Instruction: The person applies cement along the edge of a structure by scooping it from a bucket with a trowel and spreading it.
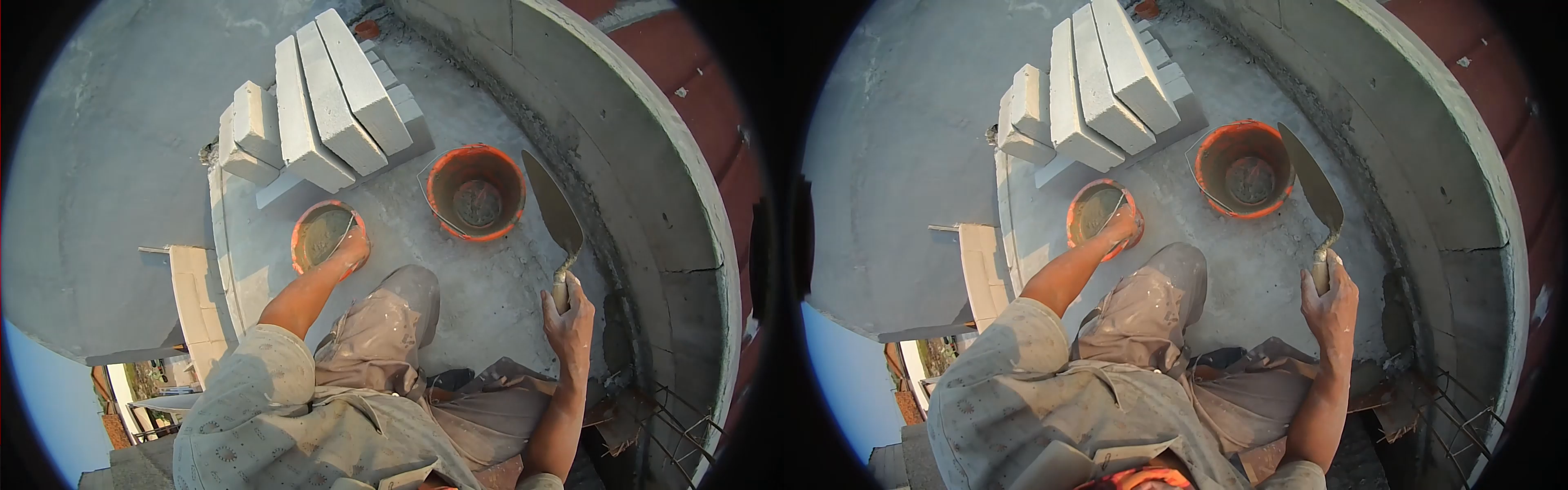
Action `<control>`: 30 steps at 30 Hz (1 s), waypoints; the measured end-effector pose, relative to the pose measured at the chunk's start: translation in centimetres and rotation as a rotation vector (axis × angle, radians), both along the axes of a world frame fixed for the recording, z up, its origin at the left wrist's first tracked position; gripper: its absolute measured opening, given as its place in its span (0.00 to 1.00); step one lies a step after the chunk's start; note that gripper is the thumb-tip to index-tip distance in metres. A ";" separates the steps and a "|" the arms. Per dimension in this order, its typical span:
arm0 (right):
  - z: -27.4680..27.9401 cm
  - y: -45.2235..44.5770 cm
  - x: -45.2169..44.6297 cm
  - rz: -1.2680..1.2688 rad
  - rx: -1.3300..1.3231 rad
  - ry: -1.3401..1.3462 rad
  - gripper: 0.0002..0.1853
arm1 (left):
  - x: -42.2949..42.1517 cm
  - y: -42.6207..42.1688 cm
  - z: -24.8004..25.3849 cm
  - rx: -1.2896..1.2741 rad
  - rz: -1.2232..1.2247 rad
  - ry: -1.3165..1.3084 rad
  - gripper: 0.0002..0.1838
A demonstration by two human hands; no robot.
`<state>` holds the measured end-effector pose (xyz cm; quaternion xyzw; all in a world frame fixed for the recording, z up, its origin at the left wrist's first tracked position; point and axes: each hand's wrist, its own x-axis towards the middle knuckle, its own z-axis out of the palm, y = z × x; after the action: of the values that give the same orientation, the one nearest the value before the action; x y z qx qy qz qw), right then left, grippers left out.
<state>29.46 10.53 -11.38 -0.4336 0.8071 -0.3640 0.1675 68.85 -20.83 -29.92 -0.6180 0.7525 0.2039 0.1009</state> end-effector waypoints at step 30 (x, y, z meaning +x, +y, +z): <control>-1.0 -3.8 0.6 -0.067 0.076 -0.208 0.20 | 13.4 0.5 28.0 0.517 0.656 1.990 0.15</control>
<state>30.08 6.73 -12.40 -0.3598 0.8126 -0.3815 0.2545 82.30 -20.32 -1.94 -0.3064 0.2288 0.7846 -0.4881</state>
